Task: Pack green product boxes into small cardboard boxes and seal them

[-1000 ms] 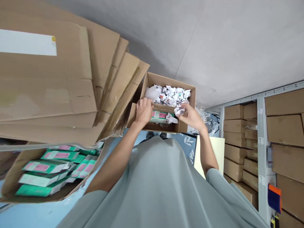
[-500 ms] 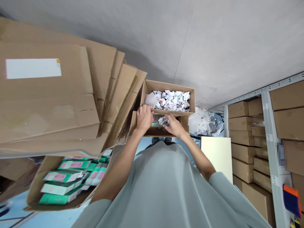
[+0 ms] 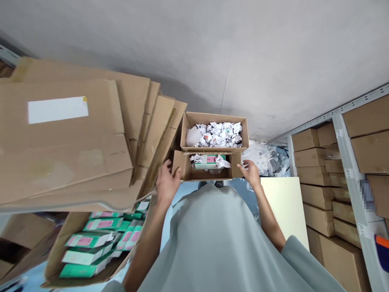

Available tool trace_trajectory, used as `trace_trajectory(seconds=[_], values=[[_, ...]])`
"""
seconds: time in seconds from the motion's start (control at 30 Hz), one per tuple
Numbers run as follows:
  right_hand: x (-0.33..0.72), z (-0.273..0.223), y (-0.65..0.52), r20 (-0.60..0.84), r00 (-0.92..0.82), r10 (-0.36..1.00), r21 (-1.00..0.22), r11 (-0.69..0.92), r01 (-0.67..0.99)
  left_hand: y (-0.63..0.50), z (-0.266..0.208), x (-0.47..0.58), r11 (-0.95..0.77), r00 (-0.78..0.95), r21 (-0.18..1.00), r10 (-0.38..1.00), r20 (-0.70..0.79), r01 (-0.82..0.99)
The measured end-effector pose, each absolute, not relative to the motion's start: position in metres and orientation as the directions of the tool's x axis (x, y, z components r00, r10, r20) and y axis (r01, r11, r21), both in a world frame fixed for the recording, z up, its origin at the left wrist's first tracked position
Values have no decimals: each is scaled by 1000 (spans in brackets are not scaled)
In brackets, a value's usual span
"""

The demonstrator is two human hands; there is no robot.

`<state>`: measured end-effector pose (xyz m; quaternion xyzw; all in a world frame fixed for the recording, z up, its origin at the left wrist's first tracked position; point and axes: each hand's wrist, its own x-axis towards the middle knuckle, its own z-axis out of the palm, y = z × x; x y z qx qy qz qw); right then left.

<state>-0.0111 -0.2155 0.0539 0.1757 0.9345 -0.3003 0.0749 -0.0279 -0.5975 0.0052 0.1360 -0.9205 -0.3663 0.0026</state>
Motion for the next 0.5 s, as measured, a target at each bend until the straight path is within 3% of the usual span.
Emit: trace_trajectory(seconds=[0.17, 0.5], values=[[-26, 43, -234, -330, -883, 334, -411, 791, 453, -604, -9, -34, 622, -908, 666, -339, -246, -413], [25, 61, -236, -269, -836, 478, -382, 744, 548, -601, 2, -32, 620, -942, 709, -226, -247, -335]])
